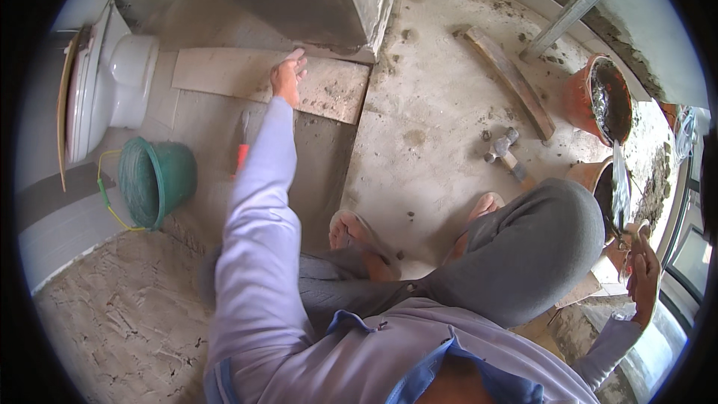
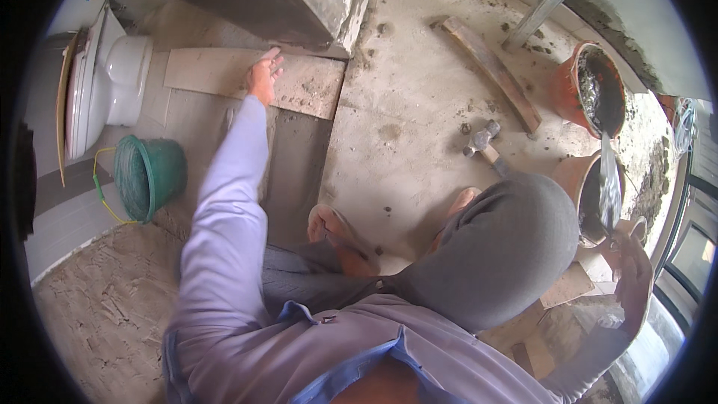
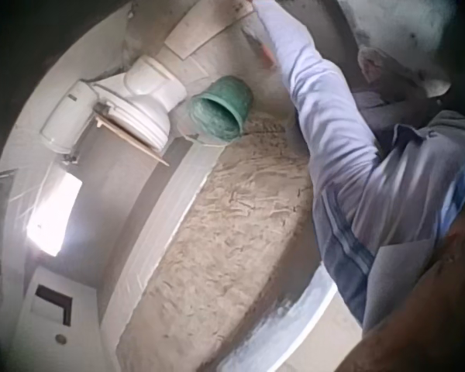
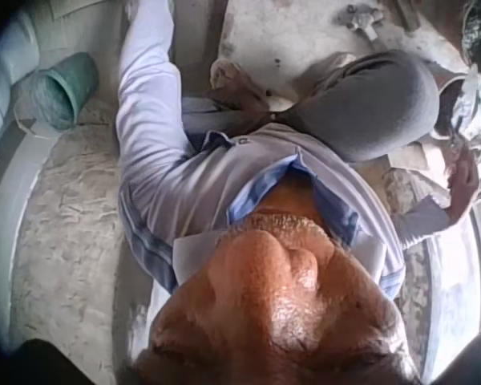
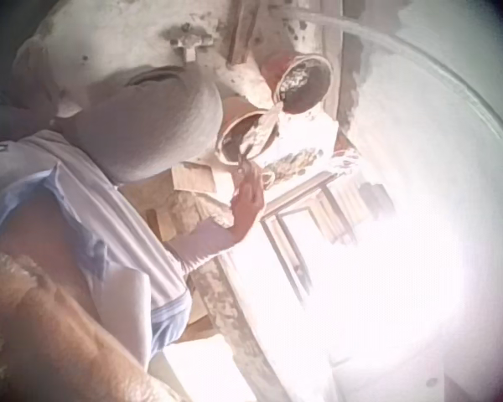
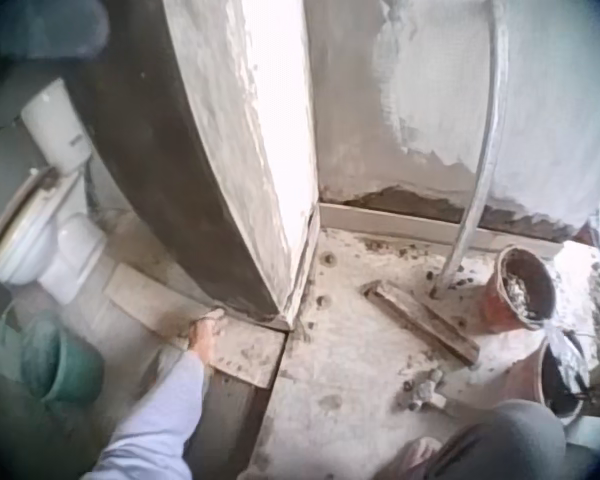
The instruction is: The person scoops cement from a bucket using a trowel and spreads it onto the back of a rectangular tile. They then place the tile onto the floor and use a wooden float to press it into place and smooth the surface. The person repeats this process for multiple tiles.
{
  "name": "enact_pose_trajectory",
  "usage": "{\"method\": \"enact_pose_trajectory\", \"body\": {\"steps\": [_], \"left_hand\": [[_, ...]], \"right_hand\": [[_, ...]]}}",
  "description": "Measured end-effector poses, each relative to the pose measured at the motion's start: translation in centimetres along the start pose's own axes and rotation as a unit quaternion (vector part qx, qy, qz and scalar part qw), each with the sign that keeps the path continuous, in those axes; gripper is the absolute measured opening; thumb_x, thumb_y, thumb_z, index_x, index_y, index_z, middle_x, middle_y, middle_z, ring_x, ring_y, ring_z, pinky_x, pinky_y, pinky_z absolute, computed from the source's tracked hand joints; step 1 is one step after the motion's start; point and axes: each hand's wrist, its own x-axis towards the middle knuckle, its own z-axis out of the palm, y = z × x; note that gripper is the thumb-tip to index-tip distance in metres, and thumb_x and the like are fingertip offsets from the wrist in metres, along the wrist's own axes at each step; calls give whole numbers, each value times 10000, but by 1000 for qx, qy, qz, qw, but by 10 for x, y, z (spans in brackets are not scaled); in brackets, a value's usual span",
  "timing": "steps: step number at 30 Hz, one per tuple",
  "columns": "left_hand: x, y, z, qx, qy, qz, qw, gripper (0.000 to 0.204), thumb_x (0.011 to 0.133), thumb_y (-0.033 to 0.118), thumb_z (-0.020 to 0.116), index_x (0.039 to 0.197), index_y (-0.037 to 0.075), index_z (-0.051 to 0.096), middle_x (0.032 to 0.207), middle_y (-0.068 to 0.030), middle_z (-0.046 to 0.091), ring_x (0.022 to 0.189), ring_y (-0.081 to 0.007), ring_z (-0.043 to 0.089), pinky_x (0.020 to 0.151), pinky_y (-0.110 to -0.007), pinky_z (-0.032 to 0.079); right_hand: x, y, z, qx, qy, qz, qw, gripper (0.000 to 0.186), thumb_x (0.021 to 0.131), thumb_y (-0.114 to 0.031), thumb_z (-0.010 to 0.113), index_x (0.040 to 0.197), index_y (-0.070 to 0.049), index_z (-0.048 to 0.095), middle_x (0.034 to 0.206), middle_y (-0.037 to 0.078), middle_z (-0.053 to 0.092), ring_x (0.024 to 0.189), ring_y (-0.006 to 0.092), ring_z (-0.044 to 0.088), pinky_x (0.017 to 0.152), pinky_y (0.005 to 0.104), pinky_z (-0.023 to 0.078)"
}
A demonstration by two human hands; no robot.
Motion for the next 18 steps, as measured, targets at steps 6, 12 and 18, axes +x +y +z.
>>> {"method": "enact_pose_trajectory", "body": {"steps": [6,12,18], "left_hand": [[-16,41,-20,127,-77,-40,988,460,1008,254,381,1385,27,516,1460,-70,503,1307,-247,489,1056,-410,405],[-32,89,-52,286,-126,-33,949,557,1015,410,463,1398,6,484,1460,-111,483,1333,-261,468,1085,-407,395],[-113,132,-105,397,-99,-74,909,627,1003,457,512,1419,-8,461,1446,-121,491,1325,-252,474,1068,-387,410]], "right_hand": [[77,-146,123,-129,-203,-168,956,551,795,-149,644,1310,22,550,1090,145,644,1003,238,609,882,360,483],[174,-252,341,-106,-274,-452,842,283,936,-287,602,1058,-40,538,827,173,672,778,363,661,740,474,499],[198,-301,404,-114,-249,-469,839,295,935,-264,581,1083,-11,545,908,210,694,884,408,669,809,486,503]]}}
